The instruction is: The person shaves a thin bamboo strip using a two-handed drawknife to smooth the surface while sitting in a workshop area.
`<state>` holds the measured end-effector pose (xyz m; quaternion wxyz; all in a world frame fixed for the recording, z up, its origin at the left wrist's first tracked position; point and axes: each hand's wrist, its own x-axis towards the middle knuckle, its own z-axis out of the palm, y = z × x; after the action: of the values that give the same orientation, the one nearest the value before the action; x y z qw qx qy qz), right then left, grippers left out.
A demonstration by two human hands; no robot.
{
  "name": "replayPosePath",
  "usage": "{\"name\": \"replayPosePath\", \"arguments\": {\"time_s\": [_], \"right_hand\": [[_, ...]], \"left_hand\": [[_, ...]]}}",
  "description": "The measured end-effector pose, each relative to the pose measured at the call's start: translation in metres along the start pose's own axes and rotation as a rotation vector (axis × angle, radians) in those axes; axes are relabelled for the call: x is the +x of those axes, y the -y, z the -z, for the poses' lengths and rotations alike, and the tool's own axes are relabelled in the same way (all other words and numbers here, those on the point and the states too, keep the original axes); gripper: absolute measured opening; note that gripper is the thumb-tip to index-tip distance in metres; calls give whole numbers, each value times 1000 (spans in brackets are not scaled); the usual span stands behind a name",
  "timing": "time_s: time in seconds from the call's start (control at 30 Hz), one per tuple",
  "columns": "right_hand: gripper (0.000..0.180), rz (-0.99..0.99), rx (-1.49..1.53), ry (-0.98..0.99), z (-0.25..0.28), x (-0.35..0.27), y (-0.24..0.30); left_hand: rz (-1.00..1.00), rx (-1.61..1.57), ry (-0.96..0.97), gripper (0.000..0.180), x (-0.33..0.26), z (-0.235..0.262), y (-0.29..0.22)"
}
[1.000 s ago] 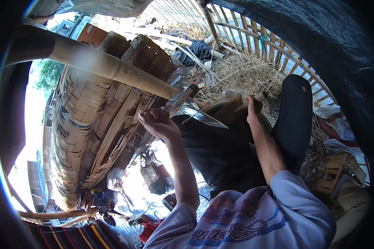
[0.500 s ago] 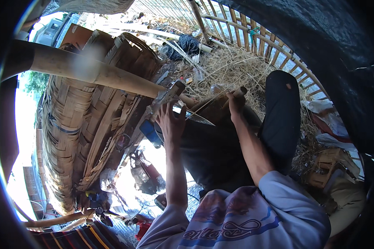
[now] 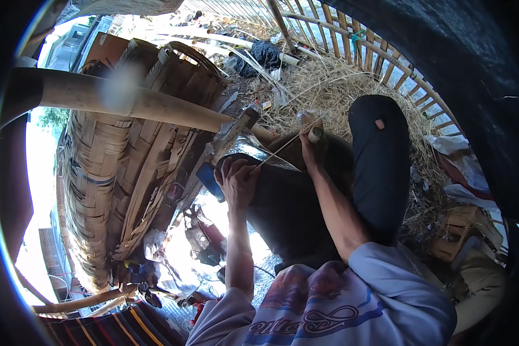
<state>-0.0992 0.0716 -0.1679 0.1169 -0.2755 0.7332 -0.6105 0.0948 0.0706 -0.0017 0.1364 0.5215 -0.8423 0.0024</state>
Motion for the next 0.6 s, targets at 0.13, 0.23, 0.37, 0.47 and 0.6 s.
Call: {"name": "replayPosePath", "arguments": {"time_s": [0.13, 0.23, 0.37, 0.47, 0.6], "right_hand": [[32, -35, 3, 26, 6, -2, 27], [42, -494, 233, -57, 9, -3, 47], [54, -363, 162, -231, 9, 5, 65], [61, -674, 9, 281, 54, 31, 154], [50, -361, 10, 138, 44, 39, 139]], "left_hand": [[57, -101, -104, 12, -1, 4, 4], [243, -615, -176, 11, -3, 16, 21], [475, -673, -361, 18, 4, 53, 18], [499, -702, -567, 22, 11, 100, 17], [167, -1044, -1079, 21, 45, 185, 8]]}}
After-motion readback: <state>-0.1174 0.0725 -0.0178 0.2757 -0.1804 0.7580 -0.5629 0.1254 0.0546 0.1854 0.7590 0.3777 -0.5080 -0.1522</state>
